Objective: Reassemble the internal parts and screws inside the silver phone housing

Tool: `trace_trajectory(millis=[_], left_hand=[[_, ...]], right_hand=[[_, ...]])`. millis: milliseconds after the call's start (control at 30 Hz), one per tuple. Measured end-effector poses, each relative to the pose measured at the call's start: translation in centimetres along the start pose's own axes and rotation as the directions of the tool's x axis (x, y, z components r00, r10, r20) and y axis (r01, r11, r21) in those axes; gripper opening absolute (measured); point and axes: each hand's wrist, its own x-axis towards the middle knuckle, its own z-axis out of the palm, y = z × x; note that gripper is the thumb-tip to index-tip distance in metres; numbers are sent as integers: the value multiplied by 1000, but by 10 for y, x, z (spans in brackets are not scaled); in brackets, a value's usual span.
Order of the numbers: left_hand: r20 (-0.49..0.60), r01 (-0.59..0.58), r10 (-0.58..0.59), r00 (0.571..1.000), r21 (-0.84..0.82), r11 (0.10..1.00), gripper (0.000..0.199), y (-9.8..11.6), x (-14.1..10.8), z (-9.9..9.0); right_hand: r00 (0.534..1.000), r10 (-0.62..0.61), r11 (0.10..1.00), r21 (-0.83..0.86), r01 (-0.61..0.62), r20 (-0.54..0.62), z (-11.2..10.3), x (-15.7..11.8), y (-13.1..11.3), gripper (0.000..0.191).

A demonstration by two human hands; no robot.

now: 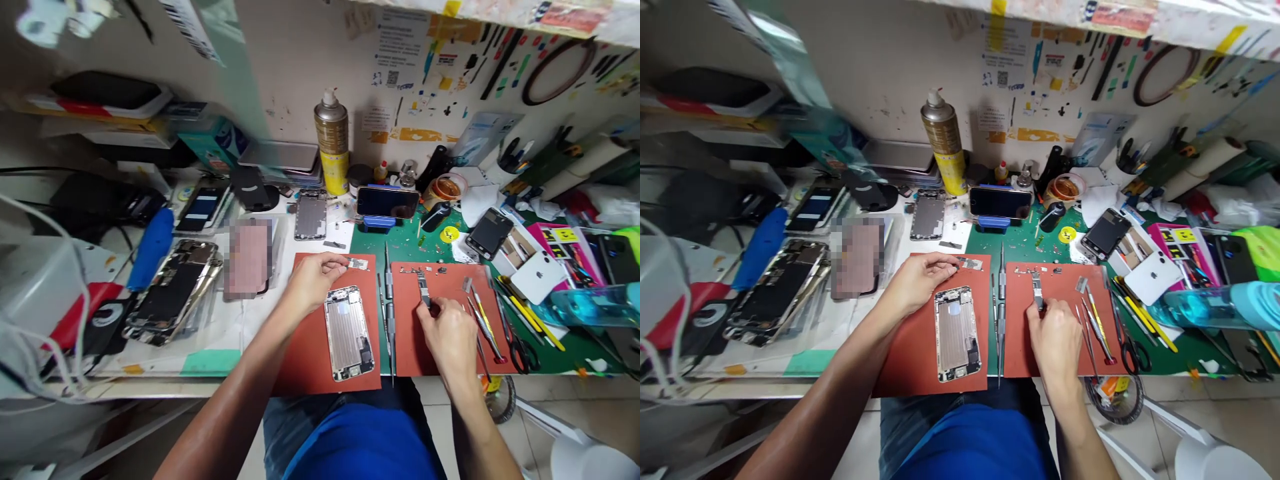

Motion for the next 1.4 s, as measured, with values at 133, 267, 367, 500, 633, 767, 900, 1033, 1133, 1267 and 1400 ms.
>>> trace_trajectory(millis=[133,267,367,500,633,767,900,1033,1133,1267,1400], left_hand=[[69,-65,60,996,72,995,15,30,9,21],[135,-113,90,987,167,979,11,56,23,47],[190,-160,114,975,247,956,13,64,35,67],[255,-233,151,955,335,913,21,67,48,89],[288,-278,169,942,393,877,21,67,57,102],[297,-306,184,937,442,843,20,65,62,107],[302,-350,225,926,470,811,21,62,62,108],[298,-383,265,917,473,794,22,62,60,112],[281,-395,292,914,457,797,19,66,58,108],[180,-363,315,932,432,825,14,66,40,64],[-46,-219,261,964,412,884,25,36,-9,-1]], right_hand=[[1000,21,999,24,-20,-23,-2,1,-1,33],[997,42,996,81,-37,-62,-12,-1,2,32],[992,79,981,185,-59,-102,-24,-7,7,33],[974,151,948,302,-96,-166,-40,-18,15,30],[965,163,943,320,-92,-204,-47,-27,20,29],[963,159,948,307,-87,-219,-47,-32,23,28],[965,158,947,309,-88,-210,-46,-33,22,27],[968,138,946,316,-67,-209,-47,-34,20,31],[974,106,945,324,-37,-199,-49,-38,16,31],[984,20,946,322,39,-178,-49,-48,3,33],[972,-158,927,313,206,-173,-35,-57,-27,37]])
